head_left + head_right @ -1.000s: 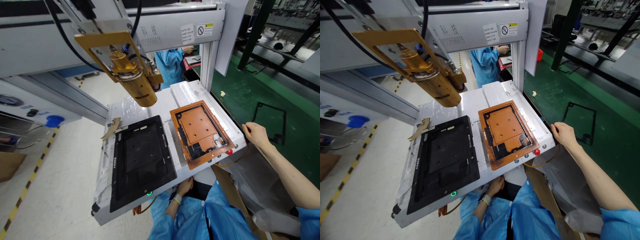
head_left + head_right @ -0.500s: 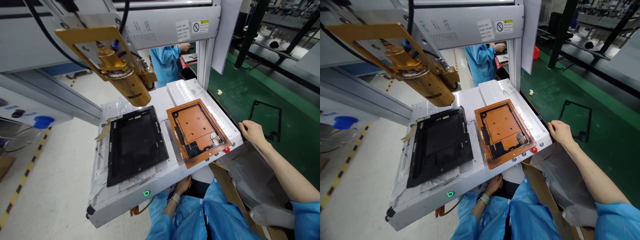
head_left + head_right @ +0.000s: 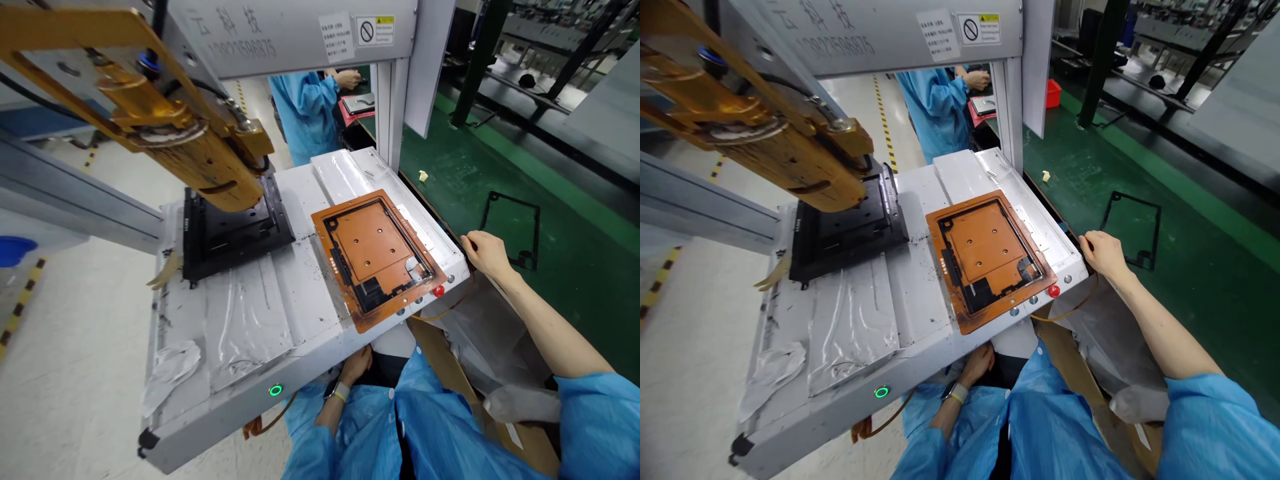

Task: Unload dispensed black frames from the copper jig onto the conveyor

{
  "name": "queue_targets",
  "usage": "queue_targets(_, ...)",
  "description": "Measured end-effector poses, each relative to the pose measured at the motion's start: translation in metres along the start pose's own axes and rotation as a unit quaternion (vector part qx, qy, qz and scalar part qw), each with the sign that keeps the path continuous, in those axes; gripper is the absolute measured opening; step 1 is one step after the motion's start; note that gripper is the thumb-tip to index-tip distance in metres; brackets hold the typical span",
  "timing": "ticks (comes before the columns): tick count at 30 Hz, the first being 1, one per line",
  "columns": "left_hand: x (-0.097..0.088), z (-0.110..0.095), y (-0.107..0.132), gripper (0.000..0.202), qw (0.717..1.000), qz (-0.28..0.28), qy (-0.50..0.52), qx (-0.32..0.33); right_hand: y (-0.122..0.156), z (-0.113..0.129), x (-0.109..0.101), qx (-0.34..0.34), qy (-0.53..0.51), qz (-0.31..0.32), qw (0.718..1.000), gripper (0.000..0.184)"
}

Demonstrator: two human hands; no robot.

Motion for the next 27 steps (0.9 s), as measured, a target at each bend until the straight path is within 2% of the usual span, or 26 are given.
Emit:
queue_targets(11, -0.010, -0.018, 0.011, 0.074, 1.000, 0.000, -0.012, -0.017, -0.001, 0.000, 0.002, 0.002, 0.018, 0.008, 1.000, 0.042)
queue_targets(14, -0.018, -0.029, 0.019, 0.074, 1.000, 0.001, -0.024, -0.018, -0.001, 0.002, 0.002, 0.003, 0.018, 0.011, 1.000, 0.042)
queue_targets(17, -0.028, -0.048, 0.038, 0.071, 0.999, -0.013, -0.045, 0.008, -0.001, 0.004, 0.002, 0.000, 0.010, 0.006, 1.000, 0.041)
queue_targets(19, -0.036, -0.067, 0.059, 0.069, 0.997, -0.020, -0.055, 0.044, 0.000, 0.005, 0.003, -0.004, 0.007, 0.004, 1.000, 0.041)
queue_targets(21, -0.044, -0.093, 0.088, 0.064, 0.994, -0.001, -0.061, 0.088, 0.000, 0.005, 0.004, -0.011, 0.006, 0.003, 1.000, 0.041)
queue_targets(23, -0.056, -0.129, 0.125, 0.061, 0.985, 0.049, -0.063, 0.154, 0.000, 0.006, 0.005, -0.018, 0.007, -0.006, 1.000, 0.038)
queue_targets(24, -0.065, -0.151, 0.146, 0.064, 0.975, 0.091, -0.055, 0.196, 0.000, 0.007, 0.005, -0.022, 0.007, -0.013, 1.000, 0.037)
queue_targets(25, -0.076, -0.176, 0.168, 0.067, 0.955, 0.147, -0.030, 0.257, 0.000, 0.007, 0.006, -0.026, 0.008, -0.019, 0.999, 0.035)
queue_targets(26, -0.091, -0.204, 0.191, 0.064, 0.926, 0.174, -0.015, 0.336, -0.001, 0.008, 0.006, -0.031, 0.009, -0.025, 0.999, 0.033)
queue_targets(27, -0.111, -0.232, 0.211, 0.056, 0.896, 0.161, -0.018, 0.413, -0.001, 0.008, 0.006, -0.035, 0.010, -0.028, 0.999, 0.031)
Point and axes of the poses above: each hand's wrist, its own y-axis away from the middle knuckle, its own x-axis out of the palm, z = x × y, the point moved 3 cm from there along -y, towards the middle knuckle, and after that the axes turned 6 degrees about -y, right-handed, at the moved point
